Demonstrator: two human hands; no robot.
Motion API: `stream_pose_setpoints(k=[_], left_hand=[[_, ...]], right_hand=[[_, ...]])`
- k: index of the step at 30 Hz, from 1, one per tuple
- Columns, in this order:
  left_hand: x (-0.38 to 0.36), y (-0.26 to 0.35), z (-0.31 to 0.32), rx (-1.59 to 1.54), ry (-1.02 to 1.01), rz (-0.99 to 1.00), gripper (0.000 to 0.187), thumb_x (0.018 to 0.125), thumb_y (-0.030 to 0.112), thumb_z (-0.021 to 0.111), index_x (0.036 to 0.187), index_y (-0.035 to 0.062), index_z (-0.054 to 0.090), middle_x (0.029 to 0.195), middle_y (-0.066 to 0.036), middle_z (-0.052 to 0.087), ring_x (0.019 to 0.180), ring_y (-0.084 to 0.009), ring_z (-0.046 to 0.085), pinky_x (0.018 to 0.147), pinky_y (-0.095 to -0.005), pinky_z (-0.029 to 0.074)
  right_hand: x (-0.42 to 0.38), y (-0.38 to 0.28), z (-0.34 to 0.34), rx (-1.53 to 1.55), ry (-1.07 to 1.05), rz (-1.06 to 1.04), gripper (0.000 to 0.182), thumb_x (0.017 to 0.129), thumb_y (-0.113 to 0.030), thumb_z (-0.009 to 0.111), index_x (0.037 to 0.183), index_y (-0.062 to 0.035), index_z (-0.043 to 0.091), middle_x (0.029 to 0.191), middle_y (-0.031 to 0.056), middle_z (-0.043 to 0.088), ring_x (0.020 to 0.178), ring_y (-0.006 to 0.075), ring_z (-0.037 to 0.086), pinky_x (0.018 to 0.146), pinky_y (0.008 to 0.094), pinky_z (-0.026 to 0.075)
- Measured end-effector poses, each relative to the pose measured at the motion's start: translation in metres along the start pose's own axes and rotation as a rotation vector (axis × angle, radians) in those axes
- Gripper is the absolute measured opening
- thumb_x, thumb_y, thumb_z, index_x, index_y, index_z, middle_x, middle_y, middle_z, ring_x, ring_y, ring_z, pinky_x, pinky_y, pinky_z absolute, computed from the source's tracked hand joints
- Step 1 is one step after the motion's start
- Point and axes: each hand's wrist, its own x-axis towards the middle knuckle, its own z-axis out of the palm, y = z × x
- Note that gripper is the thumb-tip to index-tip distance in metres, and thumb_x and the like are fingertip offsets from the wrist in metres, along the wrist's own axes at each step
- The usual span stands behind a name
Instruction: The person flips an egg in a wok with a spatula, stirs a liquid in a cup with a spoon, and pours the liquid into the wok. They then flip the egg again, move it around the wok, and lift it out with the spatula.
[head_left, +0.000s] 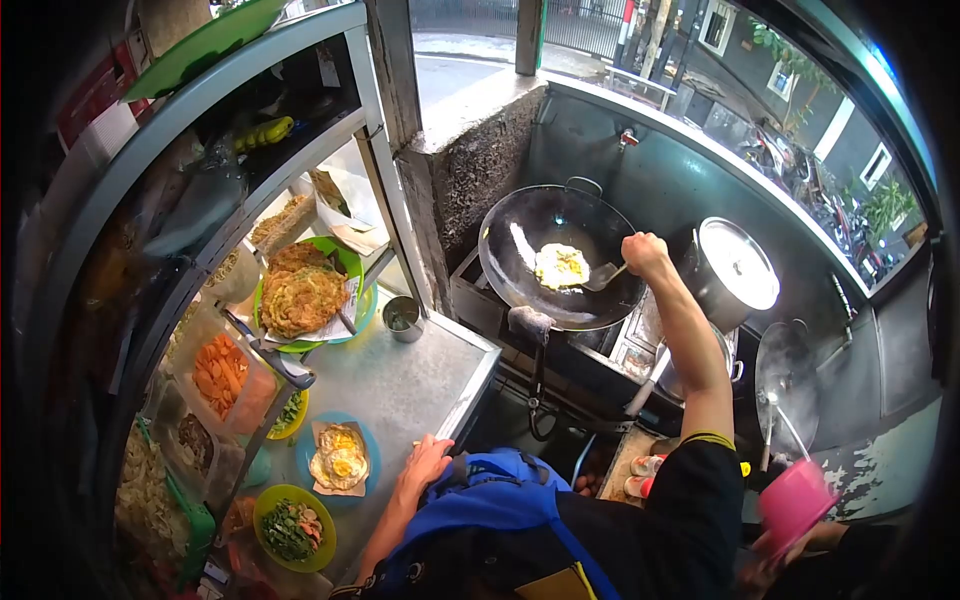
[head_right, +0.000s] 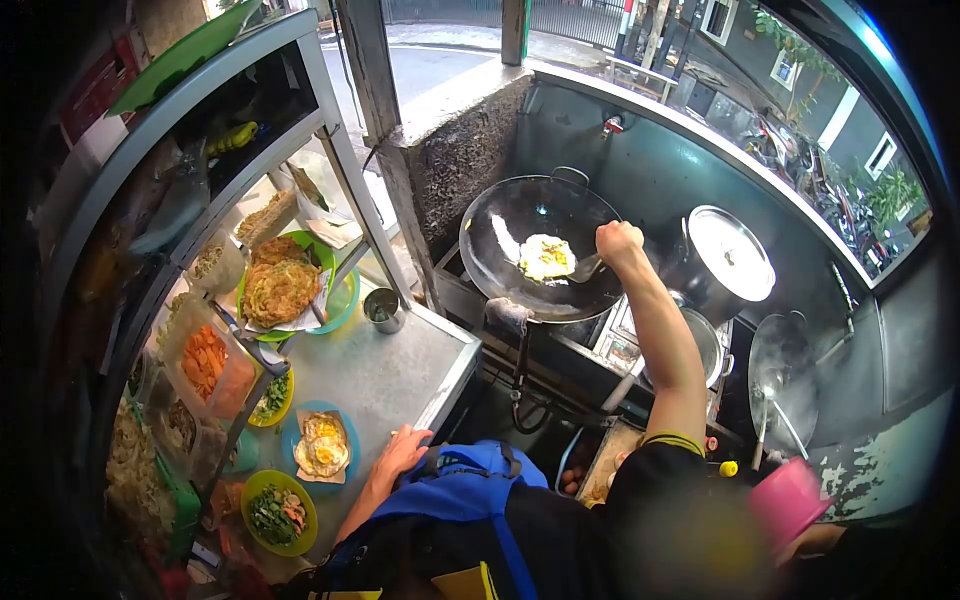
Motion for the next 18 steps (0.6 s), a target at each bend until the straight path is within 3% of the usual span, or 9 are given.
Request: stream_pose_setpoints(k=[2, 3, 4, 6, 7, 9, 12, 14, 18], left_hand=[[-0.002, 0.002, -0.001, 0.013, -0.02, -0.008, 0.039, 0.089, 0.022, 0.068, 0.128, 0.0234, 0.059, 0.12, -0.016, 0.054, 0.112, -0.0372, 0.056, 0.093, -0.0464, 0.049], [-0.002, 0.005, -0.005, -0.009, -0.032, -0.022, 0.041, 0.089, 0.023, 0.068, 0.128, 0.0236, 0.059, 0.123, -0.015, 0.053, 0.115, -0.0377, 0.055, 0.096, -0.048, 0.048], [-0.003, 0.007, -0.008, -0.03, -0.044, -0.034, 0.042, 0.088, 0.023, 0.068, 0.129, 0.0237, 0.059, 0.127, -0.015, 0.051, 0.119, -0.0382, 0.053, 0.098, -0.0496, 0.047], [-0.001, 0.003, -0.005, -0.014, -0.033, -0.016, 0.04, 0.089, 0.023, 0.068, 0.128, 0.0235, 0.059, 0.123, -0.015, 0.053, 0.116, -0.0375, 0.055, 0.096, -0.0479, 0.048], [0.0, 0.001, -0.002, -0.001, -0.016, 0.0, 0.038, 0.09, 0.022, 0.068, 0.127, 0.0233, 0.06, 0.119, -0.015, 0.054, 0.113, -0.0368, 0.056, 0.094, -0.0462, 0.048], [-0.001, 0.004, -0.005, 0.007, -0.017, -0.004, 0.038, 0.09, 0.022, 0.068, 0.127, 0.0233, 0.06, 0.118, -0.015, 0.054, 0.112, -0.0366, 0.056, 0.094, -0.046, 0.048], [0.0, 0.003, -0.003, 0.009, -0.012, -0.003, 0.038, 0.089, 0.022, 0.068, 0.126, 0.0233, 0.06, 0.117, -0.015, 0.054, 0.111, -0.0364, 0.057, 0.093, -0.0457, 0.049], [0.002, 0.0, -0.003, 0.004, -0.008, 0.002, 0.037, 0.089, 0.022, 0.068, 0.126, 0.0234, 0.06, 0.117, -0.015, 0.054, 0.11, -0.0364, 0.057, 0.093, -0.0455, 0.049], [0.002, 0.001, -0.005, -0.035, -0.055, -0.023, 0.04, 0.088, 0.023, 0.067, 0.127, 0.0235, 0.06, 0.124, -0.016, 0.053, 0.117, -0.0386, 0.055, 0.097, -0.0493, 0.047]], right_hand=[[-0.018, -0.004, -0.041, -0.057, -0.18, 0.008, 0.022, 0.081, -0.013, 0.071, 0.103, -0.0088, 0.076, 0.115, 0.013, 0.071, 0.107, 0.0291, 0.069, 0.087, 0.0386, 0.058], [-0.013, 0.0, -0.048, -0.062, -0.267, -0.002, 0.028, 0.075, -0.014, 0.079, 0.103, -0.0093, 0.076, 0.113, 0.0131, 0.072, 0.106, 0.0267, 0.07, 0.085, 0.0374, 0.058], [-0.003, 0.008, -0.048, -0.01, -0.379, -0.028, 0.033, 0.07, -0.012, 0.082, 0.102, -0.0086, 0.076, 0.103, 0.0115, 0.075, 0.097, 0.0241, 0.073, 0.08, 0.037, 0.059], [0.013, 0.023, -0.042, 0.109, -0.575, -0.157, 0.028, 0.073, -0.012, 0.077, 0.101, -0.0079, 0.076, 0.089, 0.0099, 0.076, 0.082, 0.0205, 0.074, 0.071, 0.0352, 0.059], [0.014, 0.028, -0.038, 0.108, -0.577, -0.155, 0.028, 0.073, -0.012, 0.077, 0.101, -0.0079, 0.076, 0.089, 0.0099, 0.076, 0.082, 0.0205, 0.074, 0.071, 0.0352, 0.059], [0.005, 0.029, -0.041, 0.403, -0.602, -0.162, 0.026, 0.075, -0.014, 0.072, 0.101, -0.008, 0.075, 0.075, 0.0062, 0.073, 0.065, 0.0142, 0.068, 0.057, 0.0296, 0.053], [-0.011, 0.022, -0.038, 0.66, -0.646, -0.173, 0.03, 0.08, -0.016, 0.07, 0.109, -0.0078, 0.073, 0.072, 0.0036, 0.071, 0.061, 0.0105, 0.064, 0.051, 0.0272, 0.048], [-0.009, 0.016, -0.006, 0.789, -0.59, -0.207, 0.034, 0.079, -0.021, 0.068, 0.111, -0.0107, 0.072, 0.07, 0.0011, 0.067, 0.054, 0.0094, 0.054, 0.046, 0.0258, 0.041], [-0.024, -0.015, 0.033, 0.968, -0.343, -0.15, 0.039, 0.08, -0.023, 0.068, 0.113, -0.0024, 0.069, 0.076, 0.0068, 0.071, 0.063, 0.0119, 0.063, 0.054, 0.0278, 0.05]])
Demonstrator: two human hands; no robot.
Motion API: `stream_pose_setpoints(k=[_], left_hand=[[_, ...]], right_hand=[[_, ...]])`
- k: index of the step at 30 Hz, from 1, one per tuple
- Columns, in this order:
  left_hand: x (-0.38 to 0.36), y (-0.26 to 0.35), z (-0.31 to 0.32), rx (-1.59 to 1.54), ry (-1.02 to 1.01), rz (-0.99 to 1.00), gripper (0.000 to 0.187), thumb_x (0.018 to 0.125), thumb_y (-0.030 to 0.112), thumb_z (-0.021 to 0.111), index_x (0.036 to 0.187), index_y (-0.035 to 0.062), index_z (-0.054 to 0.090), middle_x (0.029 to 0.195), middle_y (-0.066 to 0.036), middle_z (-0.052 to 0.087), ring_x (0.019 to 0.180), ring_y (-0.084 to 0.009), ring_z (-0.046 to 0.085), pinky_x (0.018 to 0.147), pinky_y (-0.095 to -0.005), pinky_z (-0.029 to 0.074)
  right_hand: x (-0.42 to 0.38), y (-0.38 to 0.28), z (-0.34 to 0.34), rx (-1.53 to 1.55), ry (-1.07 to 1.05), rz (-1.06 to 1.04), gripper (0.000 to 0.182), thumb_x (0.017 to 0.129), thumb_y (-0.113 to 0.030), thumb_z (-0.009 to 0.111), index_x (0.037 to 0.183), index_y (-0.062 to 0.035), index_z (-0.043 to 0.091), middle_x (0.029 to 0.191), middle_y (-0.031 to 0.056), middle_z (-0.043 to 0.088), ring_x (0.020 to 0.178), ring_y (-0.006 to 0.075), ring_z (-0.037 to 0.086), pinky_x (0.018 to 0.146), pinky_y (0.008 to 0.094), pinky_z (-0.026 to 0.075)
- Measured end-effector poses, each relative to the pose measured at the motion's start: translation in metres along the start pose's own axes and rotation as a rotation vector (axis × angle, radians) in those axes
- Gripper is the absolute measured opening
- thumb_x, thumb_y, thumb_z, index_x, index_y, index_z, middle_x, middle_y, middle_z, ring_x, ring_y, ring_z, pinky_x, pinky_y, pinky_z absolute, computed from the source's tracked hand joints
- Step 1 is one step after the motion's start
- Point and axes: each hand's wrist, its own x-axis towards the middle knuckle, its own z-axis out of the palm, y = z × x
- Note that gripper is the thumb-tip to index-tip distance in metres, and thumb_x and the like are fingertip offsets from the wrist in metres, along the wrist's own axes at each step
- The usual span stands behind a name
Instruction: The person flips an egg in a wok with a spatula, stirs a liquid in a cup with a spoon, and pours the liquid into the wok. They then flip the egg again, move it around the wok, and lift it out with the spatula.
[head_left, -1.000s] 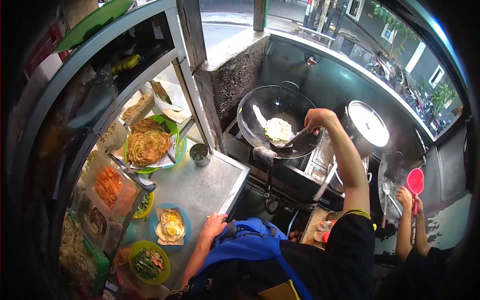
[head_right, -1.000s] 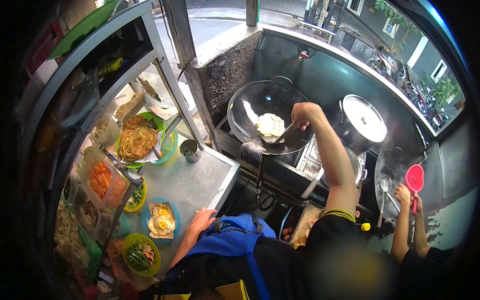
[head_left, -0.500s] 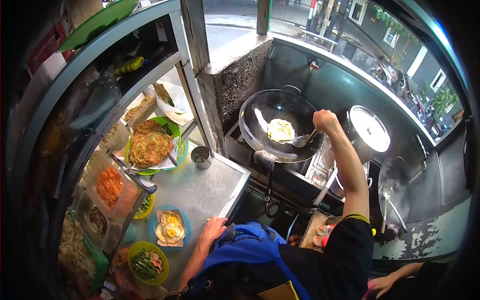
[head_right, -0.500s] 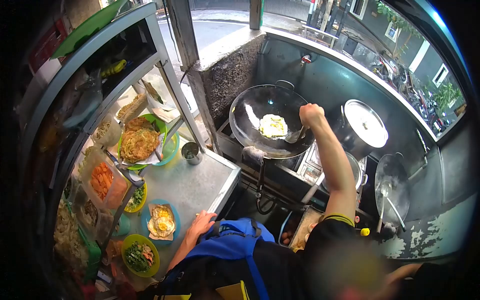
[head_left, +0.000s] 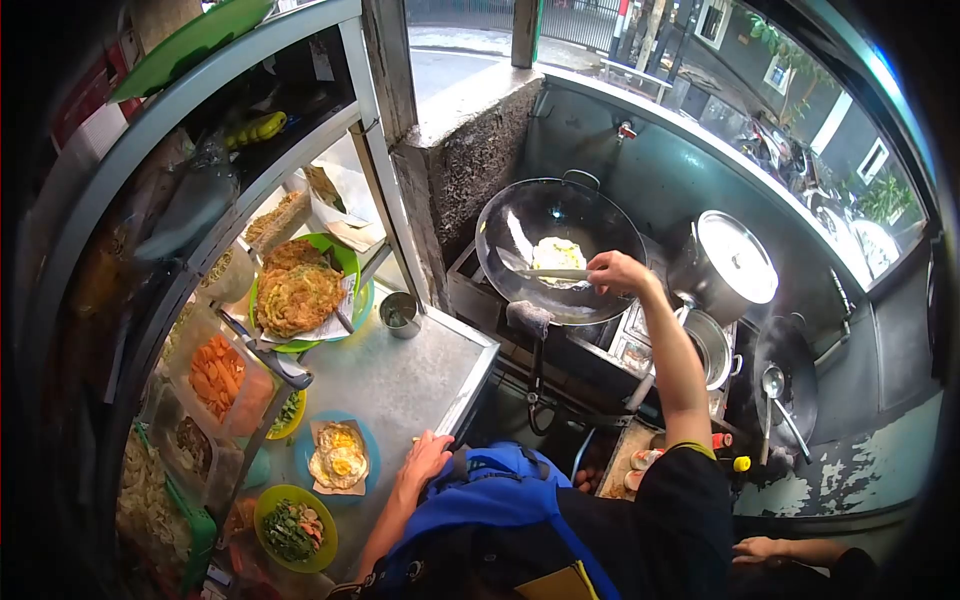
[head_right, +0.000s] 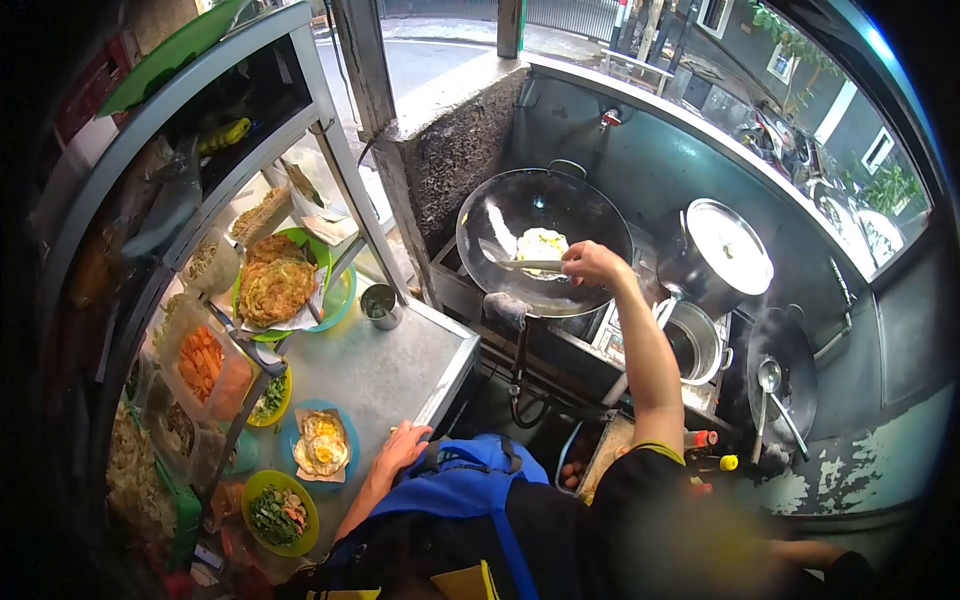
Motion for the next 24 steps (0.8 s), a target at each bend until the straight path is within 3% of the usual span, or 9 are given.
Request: stream_pose_setpoints(k=[6, 11, 18, 24], left_hand=[[-0.004, 0.002, -0.004, 0.011, 0.011, 0.017, 0.038, 0.09, 0.023, 0.066, 0.127, 0.024, 0.06, 0.123, -0.015, 0.053, 0.116, -0.0385, 0.055, 0.096, -0.0495, 0.047], [-0.001, 0.001, -0.002, 0.026, 0.04, 0.04, 0.038, 0.089, 0.018, 0.068, 0.126, 0.0241, 0.061, 0.117, -0.016, 0.055, 0.111, -0.0376, 0.056, 0.094, -0.0458, 0.048], [-0.001, 0.005, -0.007, 0.024, 0.016, 0.029, 0.037, 0.089, 0.018, 0.067, 0.126, 0.0228, 0.061, 0.118, -0.017, 0.055, 0.111, -0.0383, 0.057, 0.093, -0.046, 0.049], [0.003, -0.005, -0.001, -0.013, 0.004, 0.017, 0.037, 0.089, 0.02, 0.066, 0.125, 0.0245, 0.062, 0.123, -0.016, 0.054, 0.116, -0.0384, 0.055, 0.096, -0.0491, 0.047]], right_hand=[[-0.007, 0.018, -0.011, -0.098, -0.003, 0.027, 0.043, 0.075, -0.02, 0.07, 0.115, -0.0042, 0.071, 0.082, 0.0085, 0.074, 0.078, 0.0163, 0.072, 0.072, 0.0314, 0.057], [-0.022, 0.016, -0.038, -0.32, -0.006, 0.066, 0.043, 0.071, -0.017, 0.072, 0.114, -0.0074, 0.072, 0.089, 0.0101, 0.075, 0.08, 0.0184, 0.073, 0.081, 0.0319, 0.057], [-0.035, -0.02, -0.075, -0.613, -0.084, 0.208, 0.044, 0.07, -0.012, 0.074, 0.114, -0.009, 0.073, 0.093, 0.0103, 0.076, 0.084, 0.0188, 0.074, 0.078, 0.0319, 0.059], [-0.018, -0.013, -0.069, -0.66, -0.137, 0.235, 0.041, 0.071, -0.009, 0.072, 0.112, -0.0073, 0.072, 0.09, 0.0113, 0.076, 0.081, 0.0197, 0.075, 0.074, 0.0329, 0.06]])
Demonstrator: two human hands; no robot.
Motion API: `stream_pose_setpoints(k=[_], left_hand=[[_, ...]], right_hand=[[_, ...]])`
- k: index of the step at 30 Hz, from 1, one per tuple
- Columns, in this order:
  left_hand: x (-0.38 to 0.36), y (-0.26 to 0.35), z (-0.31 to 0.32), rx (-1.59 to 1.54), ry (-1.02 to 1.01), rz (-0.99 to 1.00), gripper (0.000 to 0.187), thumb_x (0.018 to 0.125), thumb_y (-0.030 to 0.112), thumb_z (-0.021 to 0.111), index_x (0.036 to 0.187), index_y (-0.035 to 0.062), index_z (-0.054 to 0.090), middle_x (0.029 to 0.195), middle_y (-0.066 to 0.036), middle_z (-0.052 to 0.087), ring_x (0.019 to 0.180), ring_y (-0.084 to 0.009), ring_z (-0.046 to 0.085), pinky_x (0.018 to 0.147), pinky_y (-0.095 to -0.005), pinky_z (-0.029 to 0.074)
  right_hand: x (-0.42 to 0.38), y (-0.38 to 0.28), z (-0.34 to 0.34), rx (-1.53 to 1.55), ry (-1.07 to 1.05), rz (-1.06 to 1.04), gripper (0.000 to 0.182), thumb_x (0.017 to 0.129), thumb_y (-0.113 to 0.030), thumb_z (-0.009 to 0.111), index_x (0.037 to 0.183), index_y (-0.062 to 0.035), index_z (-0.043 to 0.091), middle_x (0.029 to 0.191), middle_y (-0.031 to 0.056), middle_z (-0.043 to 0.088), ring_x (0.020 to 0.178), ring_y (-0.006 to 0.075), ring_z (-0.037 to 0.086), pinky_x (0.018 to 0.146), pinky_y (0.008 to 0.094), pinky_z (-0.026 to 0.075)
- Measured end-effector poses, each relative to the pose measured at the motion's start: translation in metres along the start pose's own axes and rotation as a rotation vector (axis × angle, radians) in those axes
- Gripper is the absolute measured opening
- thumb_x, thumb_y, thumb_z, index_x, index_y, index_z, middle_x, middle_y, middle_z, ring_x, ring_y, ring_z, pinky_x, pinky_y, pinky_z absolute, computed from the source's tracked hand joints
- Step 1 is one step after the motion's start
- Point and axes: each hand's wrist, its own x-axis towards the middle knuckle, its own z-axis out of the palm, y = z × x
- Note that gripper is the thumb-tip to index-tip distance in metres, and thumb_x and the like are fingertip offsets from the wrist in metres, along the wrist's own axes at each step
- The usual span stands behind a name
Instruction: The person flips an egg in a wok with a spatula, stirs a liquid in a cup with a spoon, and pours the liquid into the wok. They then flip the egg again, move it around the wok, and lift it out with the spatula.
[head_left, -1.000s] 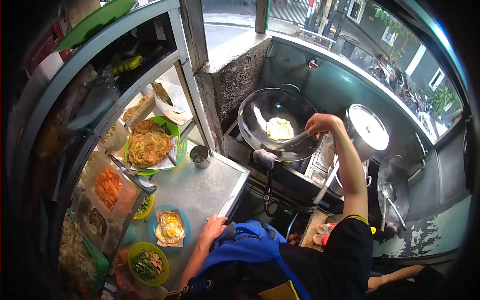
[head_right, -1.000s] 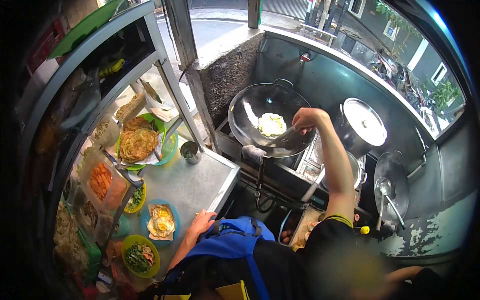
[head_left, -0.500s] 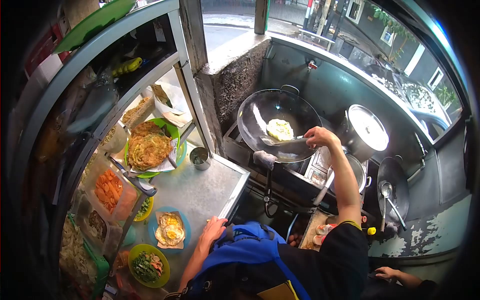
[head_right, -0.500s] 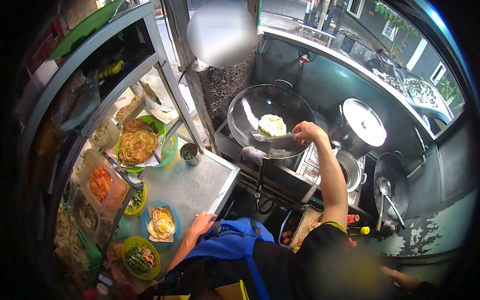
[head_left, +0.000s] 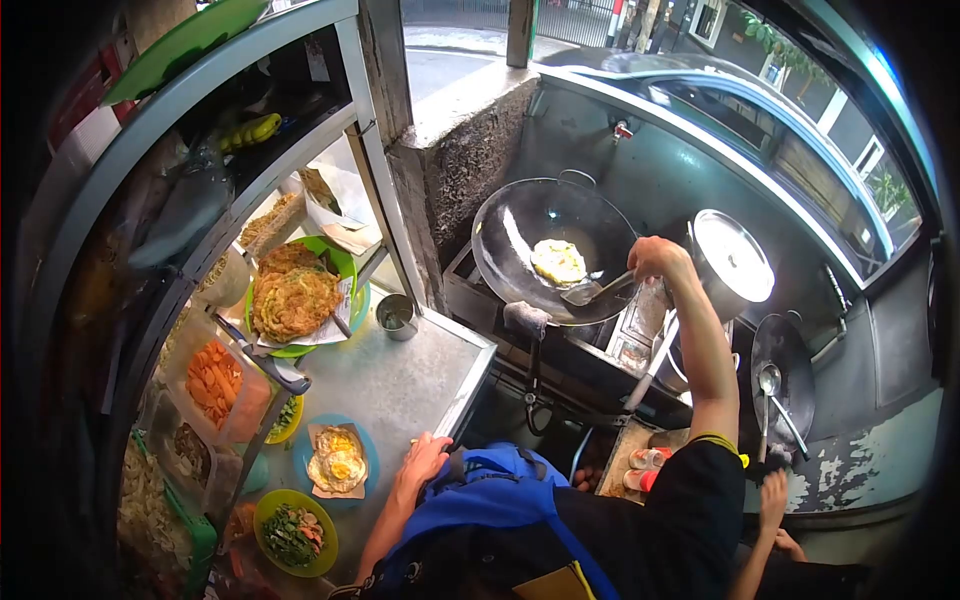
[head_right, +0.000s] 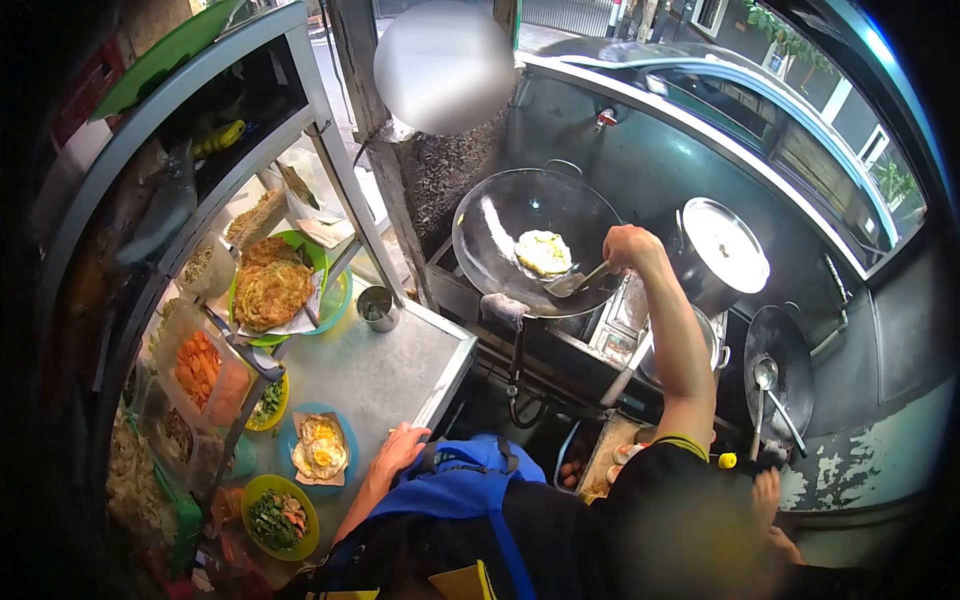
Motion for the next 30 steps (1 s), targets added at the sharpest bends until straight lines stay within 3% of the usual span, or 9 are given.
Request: stream_pose_setpoints(k=[3, 5, 6, 9, 12, 16, 18, 25, 30], left_hand=[[0.0, -0.001, 0.001, 0.003, 0.025, 0.025, 0.037, 0.089, 0.019, 0.067, 0.125, 0.023, 0.061, 0.119, -0.017, 0.055, 0.112, -0.038, 0.056, 0.094, -0.0468, 0.048], [-0.003, 0.003, 0.0, 0.011, 0.037, 0.039, 0.037, 0.089, 0.018, 0.068, 0.126, 0.0217, 0.061, 0.115, -0.017, 0.056, 0.109, -0.0376, 0.057, 0.093, -0.0445, 0.048], [-0.004, 0.005, -0.001, 0.016, 0.039, 0.035, 0.037, 0.089, 0.018, 0.068, 0.126, 0.0217, 0.061, 0.115, -0.018, 0.056, 0.109, -0.0373, 0.057, 0.093, -0.0443, 0.048], [-0.002, 0.006, -0.002, -0.009, 0.032, 0.007, 0.036, 0.089, 0.021, 0.067, 0.125, 0.0223, 0.063, 0.119, -0.017, 0.055, 0.113, -0.0377, 0.056, 0.095, -0.0459, 0.048], [-0.003, 0.011, -0.004, -0.007, 0.03, -0.004, 0.035, 0.089, 0.023, 0.067, 0.124, 0.0223, 0.063, 0.119, -0.017, 0.055, 0.113, -0.038, 0.056, 0.095, -0.0464, 0.047], [-0.005, 0.009, -0.004, 0.003, 0.042, 0.01, 0.035, 0.09, 0.025, 0.067, 0.125, 0.0209, 0.063, 0.118, -0.019, 0.056, 0.112, -0.0383, 0.056, 0.095, -0.0457, 0.048], [-0.005, 0.007, -0.002, -0.008, 0.057, 0.014, 0.035, 0.09, 0.024, 0.065, 0.125, 0.0207, 0.063, 0.116, -0.019, 0.057, 0.112, -0.0382, 0.056, 0.095, -0.0454, 0.048], [-0.014, 0.003, -0.011, -0.163, 0.161, 0.066, 0.033, 0.093, 0.018, 0.051, 0.122, 0.0099, 0.063, 0.109, -0.021, 0.065, 0.107, -0.0375, 0.062, 0.096, -0.0448, 0.047], [-0.035, 0.021, -0.035, -0.263, 0.252, 0.039, 0.032, 0.095, 0.018, 0.049, 0.122, 0.0089, 0.063, 0.113, -0.021, 0.065, 0.108, -0.0409, 0.061, 0.096, -0.0476, 0.047]], right_hand=[[0.004, -0.008, 0.026, 0.091, 0.089, -0.027, 0.04, 0.072, -0.011, 0.068, 0.111, -0.0115, 0.073, 0.085, 0.0093, 0.075, 0.075, 0.0194, 0.074, 0.07, 0.0331, 0.06], [0.025, -0.009, 0.074, 0.029, 0.291, -0.088, 0.035, 0.073, -0.018, 0.068, 0.107, -0.0132, 0.074, 0.101, 0.0159, 0.073, 0.093, 0.0274, 0.072, 0.084, 0.0409, 0.058], [0.031, -0.018, 0.1, 0.091, 0.442, -0.076, 0.024, 0.076, -0.013, 0.063, 0.098, -0.0113, 0.075, 0.101, 0.0232, 0.071, 0.096, 0.0389, 0.07, 0.087, 0.0478, 0.057], [0.037, -0.046, 0.158, 0.211, 0.623, -0.044, 0.015, 0.087, -0.016, 0.058, 0.098, -0.0051, 0.06, 0.095, 0.0266, 0.067, 0.09, 0.0475, 0.067, 0.079, 0.056, 0.055], [0.051, -0.067, 0.186, 0.314, 0.674, 0.017, 0.022, 0.09, -0.017, 0.058, 0.109, -0.007, 0.055, 0.098, 0.0278, 0.065, 0.093, 0.0473, 0.066, 0.08, 0.0563, 0.054], [0.058, -0.077, 0.194, 0.394, 0.704, 0.017, 0.023, 0.091, -0.017, 0.058, 0.111, -0.0074, 0.054, 0.099, 0.0274, 0.065, 0.095, 0.0469, 0.065, 0.081, 0.0564, 0.053], [0.057, -0.077, 0.195, 0.423, 0.698, 0.057, 0.034, 0.088, -0.018, 0.066, 0.119, -0.0089, 0.055, 0.098, 0.0251, 0.065, 0.098, 0.045, 0.063, 0.086, 0.0538, 0.05], [0.023, -0.038, 0.198, 0.404, 0.645, 0.045, 0.034, 0.086, -0.014, 0.064, 0.119, -0.0113, 0.06, 0.103, 0.0236, 0.067, 0.101, 0.0417, 0.064, 0.089, 0.0519, 0.05], [-0.025, 0.002, 0.177, 0.277, 0.533, 0.066, 0.03, 0.085, -0.019, 0.065, 0.115, -0.0162, 0.064, 0.106, 0.0184, 0.069, 0.1, 0.0404, 0.065, 0.085, 0.0519, 0.052]])
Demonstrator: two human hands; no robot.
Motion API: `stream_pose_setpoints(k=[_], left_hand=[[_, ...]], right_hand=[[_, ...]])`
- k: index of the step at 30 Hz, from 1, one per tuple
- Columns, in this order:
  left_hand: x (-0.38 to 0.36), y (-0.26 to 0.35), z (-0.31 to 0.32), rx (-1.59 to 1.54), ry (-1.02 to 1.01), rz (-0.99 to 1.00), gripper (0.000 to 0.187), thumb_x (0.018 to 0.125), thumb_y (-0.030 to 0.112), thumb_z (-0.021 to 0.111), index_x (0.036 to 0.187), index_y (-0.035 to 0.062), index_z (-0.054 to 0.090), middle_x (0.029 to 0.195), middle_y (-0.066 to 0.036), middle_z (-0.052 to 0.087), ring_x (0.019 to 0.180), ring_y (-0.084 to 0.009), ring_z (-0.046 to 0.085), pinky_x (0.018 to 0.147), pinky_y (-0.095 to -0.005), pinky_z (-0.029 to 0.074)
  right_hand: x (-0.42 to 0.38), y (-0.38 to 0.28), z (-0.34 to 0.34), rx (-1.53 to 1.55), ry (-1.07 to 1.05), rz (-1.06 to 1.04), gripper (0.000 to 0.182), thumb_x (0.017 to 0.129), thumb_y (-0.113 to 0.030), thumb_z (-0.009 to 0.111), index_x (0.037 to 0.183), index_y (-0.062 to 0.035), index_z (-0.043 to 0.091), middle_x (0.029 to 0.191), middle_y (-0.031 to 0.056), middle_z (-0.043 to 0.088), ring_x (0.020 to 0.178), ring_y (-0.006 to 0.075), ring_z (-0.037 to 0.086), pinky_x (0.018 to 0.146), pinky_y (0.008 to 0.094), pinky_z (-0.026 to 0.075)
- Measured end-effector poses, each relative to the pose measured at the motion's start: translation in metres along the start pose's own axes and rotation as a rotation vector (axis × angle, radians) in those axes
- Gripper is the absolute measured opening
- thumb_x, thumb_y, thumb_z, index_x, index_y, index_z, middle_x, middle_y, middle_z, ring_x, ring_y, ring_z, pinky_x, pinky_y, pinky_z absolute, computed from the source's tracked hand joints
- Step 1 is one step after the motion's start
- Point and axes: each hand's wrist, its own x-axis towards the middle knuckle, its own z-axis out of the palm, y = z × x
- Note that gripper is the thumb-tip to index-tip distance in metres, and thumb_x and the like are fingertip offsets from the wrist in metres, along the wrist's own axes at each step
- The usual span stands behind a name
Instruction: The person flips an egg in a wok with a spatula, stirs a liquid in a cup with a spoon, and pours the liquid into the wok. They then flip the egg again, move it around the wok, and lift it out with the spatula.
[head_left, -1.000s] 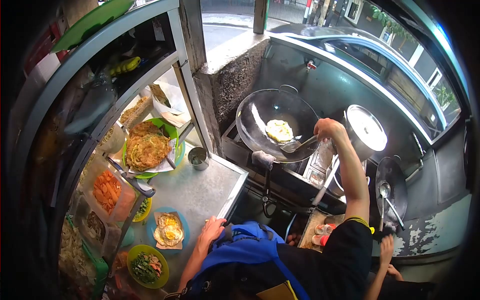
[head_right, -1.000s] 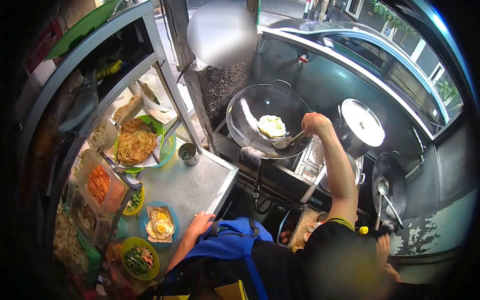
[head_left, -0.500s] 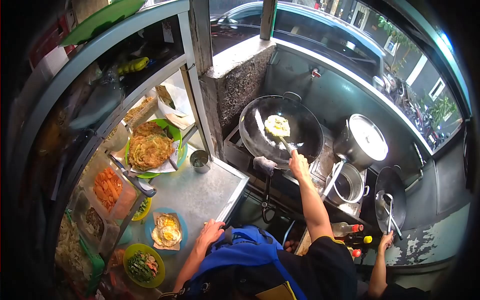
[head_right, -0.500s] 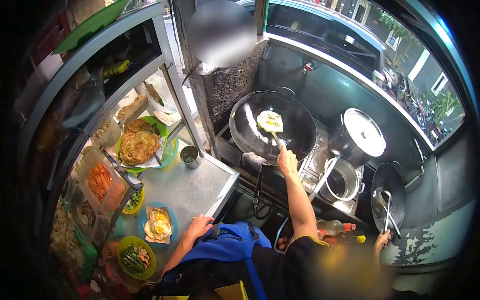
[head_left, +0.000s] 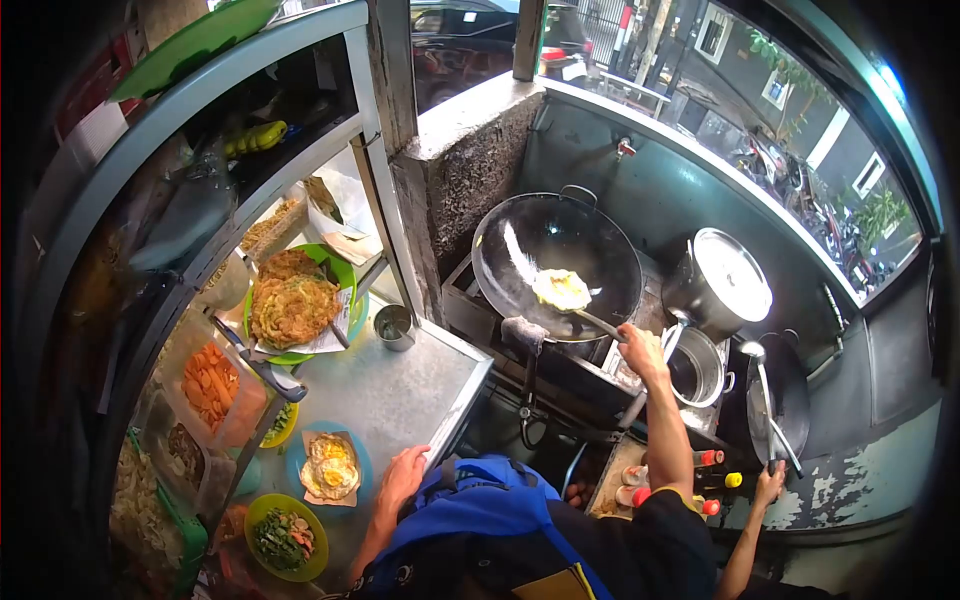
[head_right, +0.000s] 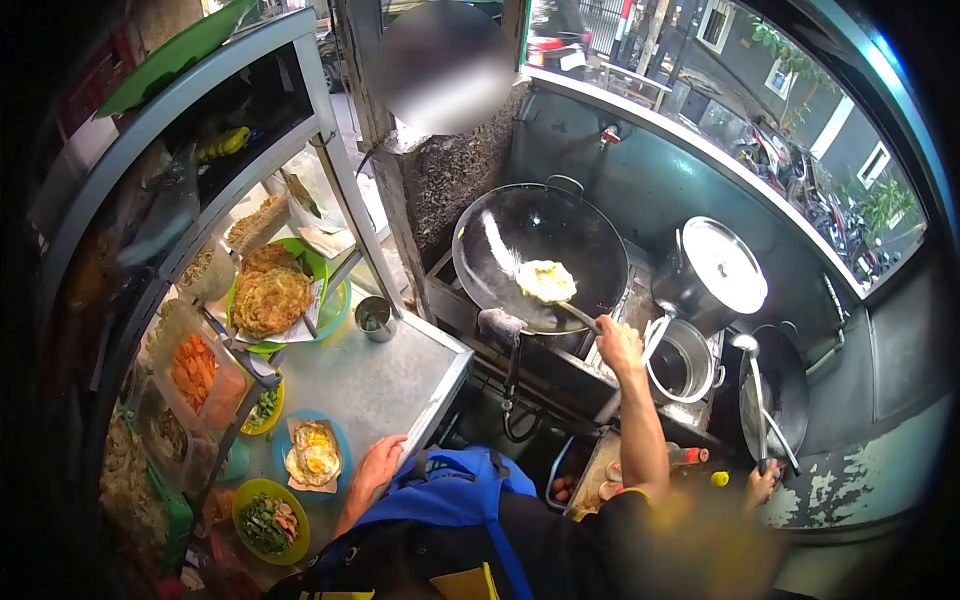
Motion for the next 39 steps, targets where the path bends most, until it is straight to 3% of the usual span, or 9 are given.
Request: stream_pose_setpoints(k=[8, 12, 17, 22, 24, 26, 28, 32, 39], left_hand=[[-0.003, 0.026, -0.009, -0.096, 0.097, 0.024, 0.031, 0.097, 0.015, 0.047, 0.122, 0.0085, 0.063, 0.109, -0.019, 0.067, 0.102, -0.0376, 0.063, 0.091, -0.0458, 0.049], [-0.006, 0.038, -0.007, -0.131, 0.13, 0.066, 0.03, 0.096, 0.012, 0.049, 0.121, 0.0085, 0.064, 0.106, -0.017, 0.067, 0.1, -0.0353, 0.064, 0.09, -0.0438, 0.05], [-0.012, 0.055, -0.006, -0.164, 0.105, 0.089, 0.03, 0.094, 0.006, 0.048, 0.119, 0.0077, 0.065, 0.106, -0.016, 0.067, 0.101, -0.0343, 0.064, 0.091, -0.0423, 0.05], [-0.018, 0.057, -0.003, -0.19, 0.063, 0.12, 0.033, 0.092, 0.002, 0.046, 0.118, 0.0055, 0.066, 0.108, -0.017, 0.066, 0.102, -0.0342, 0.064, 0.092, -0.0412, 0.05], [-0.019, 0.055, -0.002, -0.197, 0.067, 0.122, 0.033, 0.092, 0.003, 0.047, 0.119, 0.0051, 0.066, 0.108, -0.018, 0.067, 0.1, -0.0346, 0.064, 0.091, -0.041, 0.051], [-0.018, 0.053, 0.0, -0.163, 0.07, 0.096, 0.031, 0.092, 0.007, 0.05, 0.119, 0.0049, 0.065, 0.106, -0.017, 0.067, 0.1, -0.0342, 0.065, 0.09, -0.0409, 0.051], [-0.018, 0.058, -0.004, -0.157, 0.068, 0.08, 0.03, 0.092, 0.009, 0.052, 0.119, 0.0051, 0.065, 0.106, -0.017, 0.067, 0.099, -0.034, 0.065, 0.09, -0.0409, 0.051], [-0.018, 0.059, -0.006, -0.102, 0.046, 0.067, 0.029, 0.092, 0.014, 0.057, 0.119, 0.005, 0.065, 0.105, -0.017, 0.068, 0.097, -0.0334, 0.066, 0.088, -0.041, 0.052], [-0.019, 0.056, -0.002, -0.141, 0.017, 0.078, 0.03, 0.092, 0.015, 0.06, 0.121, 0.0047, 0.064, 0.104, -0.017, 0.066, 0.089, -0.0305, 0.065, 0.08, -0.0388, 0.052]], right_hand=[[0.058, -0.014, -0.095, -0.245, -0.016, -0.251, 0.023, 0.077, -0.01, 0.066, 0.098, -0.0155, 0.074, 0.096, 0.0151, 0.073, 0.091, 0.0364, 0.07, 0.081, 0.0463, 0.057], [0.113, -0.086, -0.133, -0.516, -0.129, -0.285, 0.021, 0.08, -0.01, 0.062, 0.093, -0.0166, 0.077, 0.101, 0.0154, 0.073, 0.097, 0.035, 0.071, 0.083, 0.0441, 0.058], [0.148, -0.155, -0.151, -0.648, -0.131, -0.322, 0.022, 0.084, -0.015, 0.063, 0.102, -0.0084, 0.075, 0.109, 0.0157, 0.072, 0.104, 0.0328, 0.07, 0.088, 0.042, 0.057], [0.157, -0.14, -0.149, -0.585, -0.094, -0.3, 0.026, 0.083, -0.017, 0.065, 0.105, -0.0077, 0.075, 0.108, 0.0164, 0.072, 0.107, 0.0314, 0.069, 0.089, 0.0403, 0.056], [0.156, -0.118, -0.136, -0.246, -0.081, -0.274, 0.028, 0.081, -0.018, 0.065, 0.105, -0.0062, 0.074, 0.107, 0.0177, 0.072, 0.105, 0.0305, 0.069, 0.086, 0.0394, 0.056], [0.162, -0.085, -0.104, 0.226, -0.162, -0.155, 0.037, 0.082, -0.02, 0.067, 0.117, -0.0069, 0.067, 0.089, 0.0137, 0.072, 0.066, 0.0214, 0.069, 0.061, 0.0331, 0.056], [0.166, -0.05, -0.063, 0.769, -0.351, -0.048, 0.036, 0.088, -0.02, 0.065, 0.123, -0.0105, 0.062, 0.076, 0.0068, 0.065, 0.049, 0.011, 0.053, 0.044, 0.0267, 0.045], [0.121, -0.041, -0.008, 1.565, -0.473, 0.332, 0.019, 0.098, -0.026, 0.057, 0.112, -0.014, 0.06, 0.072, 0.0014, 0.06, 0.041, 0.0048, 0.037, 0.04, 0.0223, 0.033], [0.075, -0.012, 0.061, 1.936, -0.464, 0.435, 0.022, 0.103, -0.03, 0.048, 0.103, -0.009, 0.052, 0.074, 0.0031, 0.062, 0.037, 0.0046, 0.035, 0.04, 0.0245, 0.029]])
